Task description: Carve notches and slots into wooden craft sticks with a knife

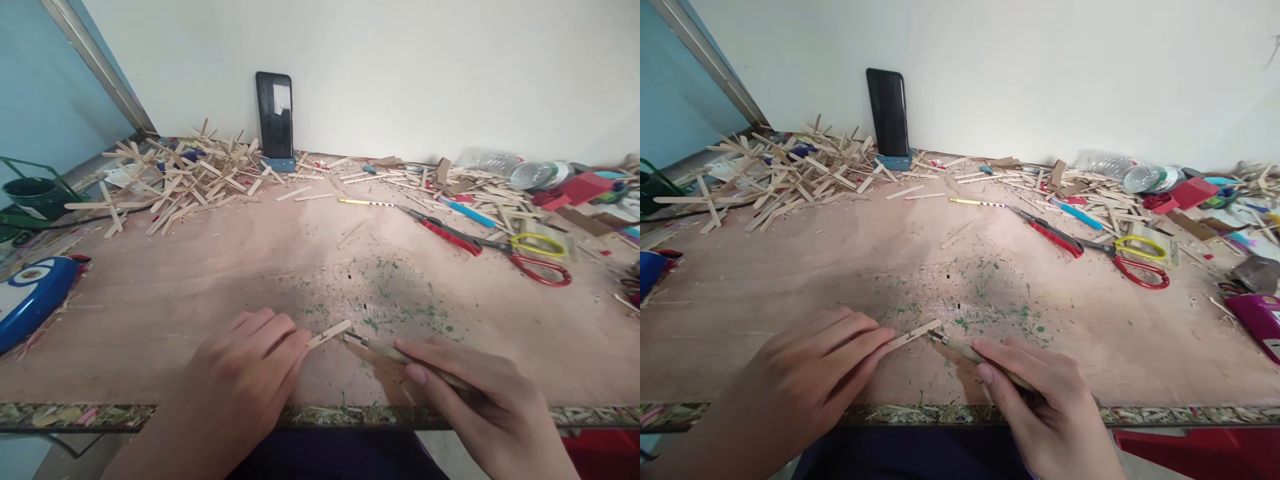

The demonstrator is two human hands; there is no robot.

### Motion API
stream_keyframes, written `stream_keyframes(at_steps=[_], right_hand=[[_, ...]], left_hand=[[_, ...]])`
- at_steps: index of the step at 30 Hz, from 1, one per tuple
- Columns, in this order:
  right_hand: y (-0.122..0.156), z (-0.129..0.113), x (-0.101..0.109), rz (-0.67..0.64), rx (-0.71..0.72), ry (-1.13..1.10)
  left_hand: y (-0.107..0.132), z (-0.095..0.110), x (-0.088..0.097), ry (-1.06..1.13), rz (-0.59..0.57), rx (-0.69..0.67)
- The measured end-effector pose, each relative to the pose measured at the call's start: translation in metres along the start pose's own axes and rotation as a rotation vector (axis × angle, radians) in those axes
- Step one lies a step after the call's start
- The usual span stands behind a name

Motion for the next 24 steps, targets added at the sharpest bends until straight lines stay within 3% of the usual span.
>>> stream_keyframes(at_steps=[9, 15, 24], right_hand=[[0.010, 0.007, -0.008, 0.035, -0.039, -0.070], [-0.002, -0.002, -0.010, -0.145, 0.023, 0.008], [-0.006, -0.006, -0.019, -0.264, 0.081, -0.008]], left_hand=[[0.005, -0.008, -0.009, 0.118, -0.025, 0.021], [0.007, -0.010, -0.013, 0.137, -0.024, 0.023], [0.008, -0.012, -0.015, 0.192, -0.051, 0.051]])
Point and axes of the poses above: each hand's wrist, its own y-axis away from the middle knuckle, its own x-axis out of the back of the hand, z = x × y, the point moved 8 cm from there along -y, towards the middle knuckle, and after that the axes turned 7 degrees about -z, right-handed, at the moved point
